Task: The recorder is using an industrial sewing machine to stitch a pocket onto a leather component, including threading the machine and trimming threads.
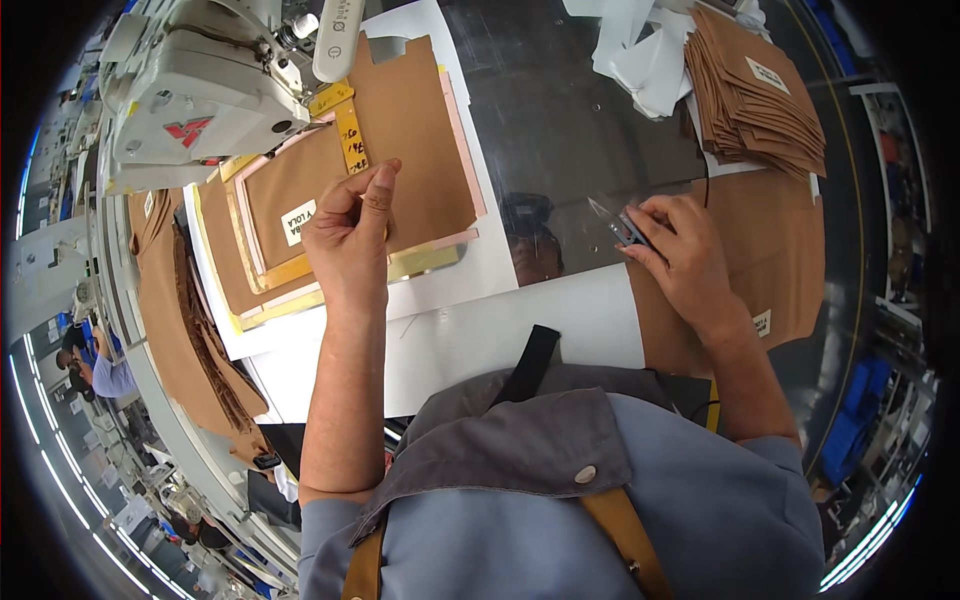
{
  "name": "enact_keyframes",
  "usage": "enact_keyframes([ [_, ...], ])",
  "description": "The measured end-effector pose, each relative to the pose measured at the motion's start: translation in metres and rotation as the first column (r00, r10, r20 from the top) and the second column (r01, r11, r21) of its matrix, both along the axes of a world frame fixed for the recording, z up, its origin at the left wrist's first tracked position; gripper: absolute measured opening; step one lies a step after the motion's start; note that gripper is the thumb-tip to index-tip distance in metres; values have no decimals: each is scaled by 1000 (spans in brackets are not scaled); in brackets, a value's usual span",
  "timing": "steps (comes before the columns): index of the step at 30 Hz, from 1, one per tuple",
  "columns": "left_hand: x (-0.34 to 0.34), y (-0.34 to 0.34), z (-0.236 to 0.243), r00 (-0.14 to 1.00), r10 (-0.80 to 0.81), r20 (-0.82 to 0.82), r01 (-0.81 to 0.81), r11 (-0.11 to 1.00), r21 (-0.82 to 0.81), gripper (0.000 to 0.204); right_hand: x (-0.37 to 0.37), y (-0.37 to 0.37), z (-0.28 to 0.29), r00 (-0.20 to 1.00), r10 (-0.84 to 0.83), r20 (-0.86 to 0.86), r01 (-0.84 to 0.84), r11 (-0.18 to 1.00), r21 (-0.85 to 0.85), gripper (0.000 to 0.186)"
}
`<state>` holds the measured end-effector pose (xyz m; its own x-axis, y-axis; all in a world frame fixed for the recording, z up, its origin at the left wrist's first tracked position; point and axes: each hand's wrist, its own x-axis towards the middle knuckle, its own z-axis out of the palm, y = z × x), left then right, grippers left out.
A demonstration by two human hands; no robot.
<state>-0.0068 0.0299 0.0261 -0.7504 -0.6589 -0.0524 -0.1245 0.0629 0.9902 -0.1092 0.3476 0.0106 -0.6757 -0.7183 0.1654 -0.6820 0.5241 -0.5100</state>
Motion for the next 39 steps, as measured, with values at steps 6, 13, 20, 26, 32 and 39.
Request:
enact_keyframes([
  [6,3,25,9,999,-33,15,31,994,104,19,17,-16,-5,968,65,-242,-55,997,51,26],
  [13,5,32,29,999,-34,-22,39,969,245,25,-22,-40,-11,983,164,-88,-163,986,14,12],
  [20,4,27,24,997,25,-74,-6,969,247,26,-1,-136,24,657,290,696,89,887,-453,20],
  [26,1,23,23,995,45,-92,-16,954,300,24,6,-176,-1,739,335,585,166,751,-639,23],
  [32,2,19,17,999,30,-45,-19,973,232,19,4,-183,-8,675,357,646,206,749,-629,24],
  [39,-2,17,11,999,26,-44,-24,999,40,16,0,-178,-6,608,384,695,246,741,-624,23],
])
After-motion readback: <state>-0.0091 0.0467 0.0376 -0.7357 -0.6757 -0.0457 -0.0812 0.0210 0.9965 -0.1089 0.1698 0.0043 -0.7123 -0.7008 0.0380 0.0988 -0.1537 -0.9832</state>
